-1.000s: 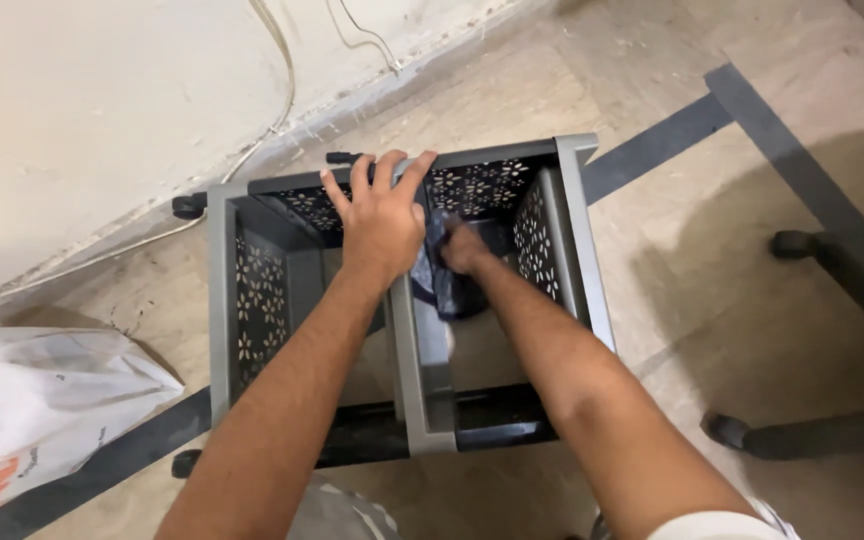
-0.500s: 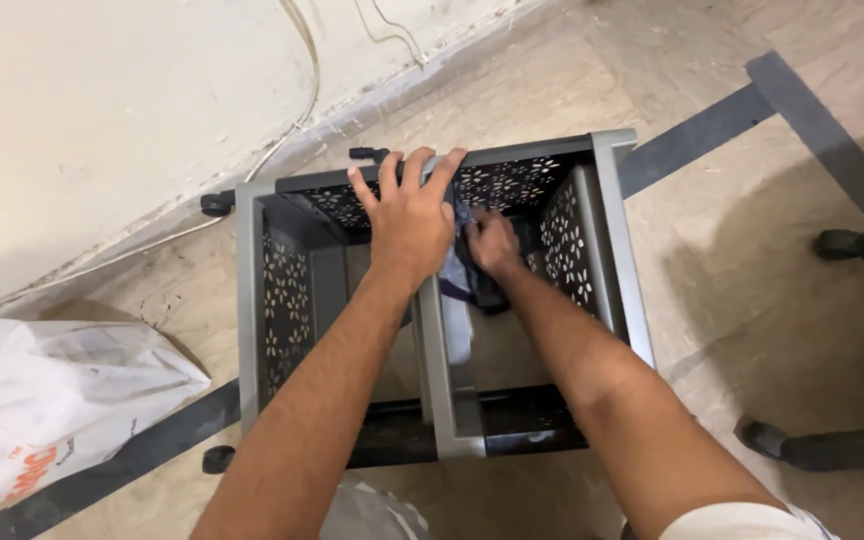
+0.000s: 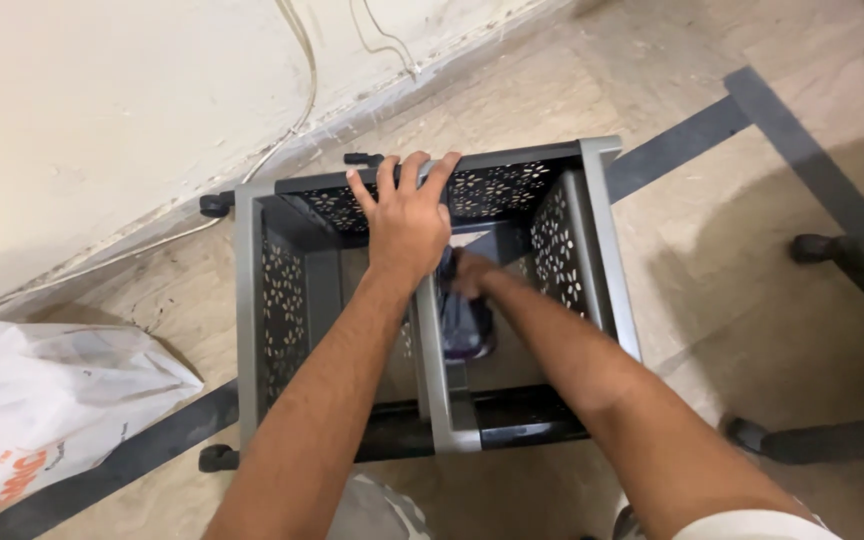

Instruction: Wiping down and cleaning the surfaces of a multi-tiered plastic storage shelf unit.

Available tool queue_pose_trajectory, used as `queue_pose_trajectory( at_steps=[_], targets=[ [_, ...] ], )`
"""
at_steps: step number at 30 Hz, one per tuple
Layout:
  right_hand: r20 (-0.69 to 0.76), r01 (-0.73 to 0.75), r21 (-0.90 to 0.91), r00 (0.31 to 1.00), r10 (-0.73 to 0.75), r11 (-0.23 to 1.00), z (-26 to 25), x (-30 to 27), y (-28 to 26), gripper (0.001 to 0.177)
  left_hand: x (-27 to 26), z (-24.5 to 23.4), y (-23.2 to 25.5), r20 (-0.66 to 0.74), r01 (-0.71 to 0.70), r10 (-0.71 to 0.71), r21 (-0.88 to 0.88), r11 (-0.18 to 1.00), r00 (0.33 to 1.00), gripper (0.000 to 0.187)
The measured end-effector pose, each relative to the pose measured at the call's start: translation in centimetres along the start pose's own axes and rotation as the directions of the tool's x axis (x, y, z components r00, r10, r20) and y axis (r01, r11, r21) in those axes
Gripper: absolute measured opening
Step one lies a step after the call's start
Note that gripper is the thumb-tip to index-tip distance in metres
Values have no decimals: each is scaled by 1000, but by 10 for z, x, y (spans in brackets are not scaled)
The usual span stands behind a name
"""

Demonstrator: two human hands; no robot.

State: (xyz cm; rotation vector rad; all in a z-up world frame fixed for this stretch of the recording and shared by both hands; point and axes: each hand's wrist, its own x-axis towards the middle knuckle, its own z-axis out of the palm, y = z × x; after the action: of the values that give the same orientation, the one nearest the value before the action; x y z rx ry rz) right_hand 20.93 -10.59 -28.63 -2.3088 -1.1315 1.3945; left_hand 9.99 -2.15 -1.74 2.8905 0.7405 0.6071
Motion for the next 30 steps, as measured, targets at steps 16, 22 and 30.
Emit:
queue_pose_trajectory(
  at_steps=[16,22,30],
  targets=[
    [67,196,-205,980,-186,959,75,33,41,53,-8,0,-3,-39,98,-103,-110,989,994,35],
    [51,116,-434,993,-104,894,86,49,19,59,-5,-8,-2,-46,99,-103,-86,991,994,38],
    [456,433,-583,875,-164,687,79,-21,2,70,-6,8,-1,-131,68,-73,-47,997,989,39]
  ],
)
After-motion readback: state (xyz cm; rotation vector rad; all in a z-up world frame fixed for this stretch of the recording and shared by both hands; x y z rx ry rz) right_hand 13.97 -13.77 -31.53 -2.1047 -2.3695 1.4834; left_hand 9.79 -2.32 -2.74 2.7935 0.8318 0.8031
